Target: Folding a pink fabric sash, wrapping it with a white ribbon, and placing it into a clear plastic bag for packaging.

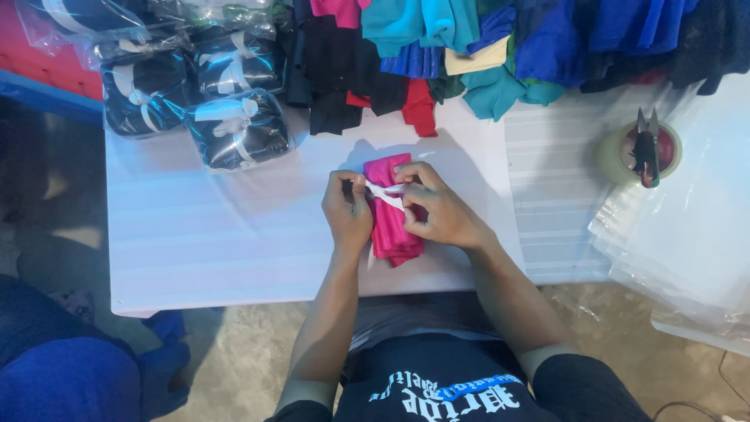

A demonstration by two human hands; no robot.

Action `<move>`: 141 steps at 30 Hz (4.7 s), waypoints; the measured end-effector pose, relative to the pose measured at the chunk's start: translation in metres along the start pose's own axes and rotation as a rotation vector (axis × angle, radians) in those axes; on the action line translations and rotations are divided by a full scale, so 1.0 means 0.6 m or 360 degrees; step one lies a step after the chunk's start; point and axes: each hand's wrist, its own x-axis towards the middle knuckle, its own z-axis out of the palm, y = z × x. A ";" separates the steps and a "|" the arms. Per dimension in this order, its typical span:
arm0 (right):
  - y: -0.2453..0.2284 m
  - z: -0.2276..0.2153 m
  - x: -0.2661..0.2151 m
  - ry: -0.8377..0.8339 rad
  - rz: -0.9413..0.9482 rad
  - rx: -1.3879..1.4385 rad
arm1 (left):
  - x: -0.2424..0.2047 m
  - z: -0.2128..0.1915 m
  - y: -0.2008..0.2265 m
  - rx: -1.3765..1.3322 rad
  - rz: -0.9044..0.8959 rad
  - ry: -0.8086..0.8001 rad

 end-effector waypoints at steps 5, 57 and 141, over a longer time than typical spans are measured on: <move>0.026 0.014 -0.007 0.0267 0.0281 0.0010 | 0.006 -0.017 0.028 0.0189 -0.0089 -0.0150; -0.068 -0.032 -0.029 0.0451 0.0681 0.0196 | -0.090 -0.008 0.035 -0.0317 -0.0400 -0.0162; 0.062 -0.050 -0.139 0.0186 0.0531 -0.1483 | -0.004 0.076 0.040 0.1217 0.0724 -0.0792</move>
